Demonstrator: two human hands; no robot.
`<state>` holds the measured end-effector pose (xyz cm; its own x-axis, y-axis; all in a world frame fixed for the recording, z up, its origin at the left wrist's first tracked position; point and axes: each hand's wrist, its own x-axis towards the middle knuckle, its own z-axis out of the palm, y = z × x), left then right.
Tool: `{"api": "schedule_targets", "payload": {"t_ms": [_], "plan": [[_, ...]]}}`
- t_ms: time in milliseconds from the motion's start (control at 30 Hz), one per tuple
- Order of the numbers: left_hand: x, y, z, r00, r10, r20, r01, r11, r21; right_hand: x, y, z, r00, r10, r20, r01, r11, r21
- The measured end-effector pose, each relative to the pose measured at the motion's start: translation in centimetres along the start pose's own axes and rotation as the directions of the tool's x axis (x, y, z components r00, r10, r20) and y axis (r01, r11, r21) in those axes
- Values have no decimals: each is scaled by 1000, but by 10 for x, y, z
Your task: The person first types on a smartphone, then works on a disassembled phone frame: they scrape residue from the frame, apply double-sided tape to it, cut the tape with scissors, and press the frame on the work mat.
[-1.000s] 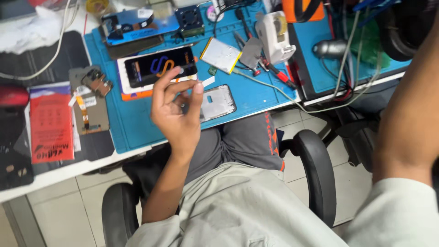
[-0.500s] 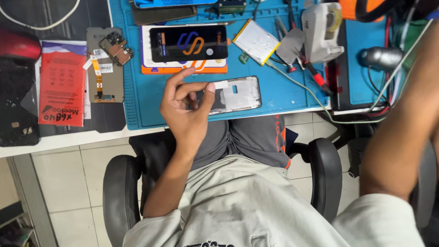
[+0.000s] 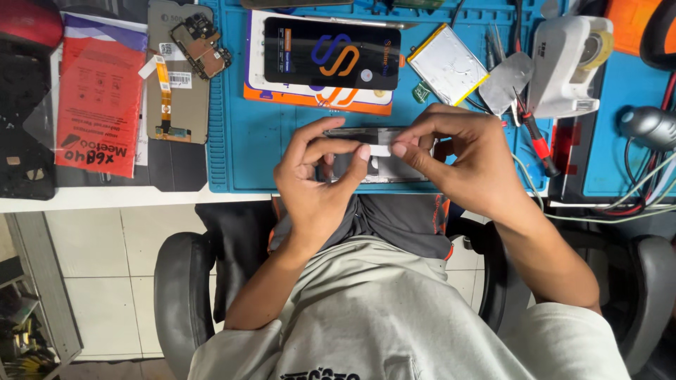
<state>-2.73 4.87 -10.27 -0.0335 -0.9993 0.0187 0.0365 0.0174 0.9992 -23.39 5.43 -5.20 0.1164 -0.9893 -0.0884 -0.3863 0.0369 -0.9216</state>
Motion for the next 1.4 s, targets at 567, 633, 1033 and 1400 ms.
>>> {"api": "schedule_targets", "payload": {"t_ms": [567,633,1033,1400], "plan": [[11,2,-6,979,167,120,-196,935,296,9,2,-6,995,29,96,-7,975,-220],[14,3,-15,984,153,86,-172,940,296,7,4,-3,994,-40,106,69,955,-289],[12,-15,-25,862,341,376,-492,743,453,3,22,6,985,-101,139,154,880,-449],[14,-13,-22,836,358,416,-534,708,463,2,22,2,986,-88,141,134,924,-357]]}}
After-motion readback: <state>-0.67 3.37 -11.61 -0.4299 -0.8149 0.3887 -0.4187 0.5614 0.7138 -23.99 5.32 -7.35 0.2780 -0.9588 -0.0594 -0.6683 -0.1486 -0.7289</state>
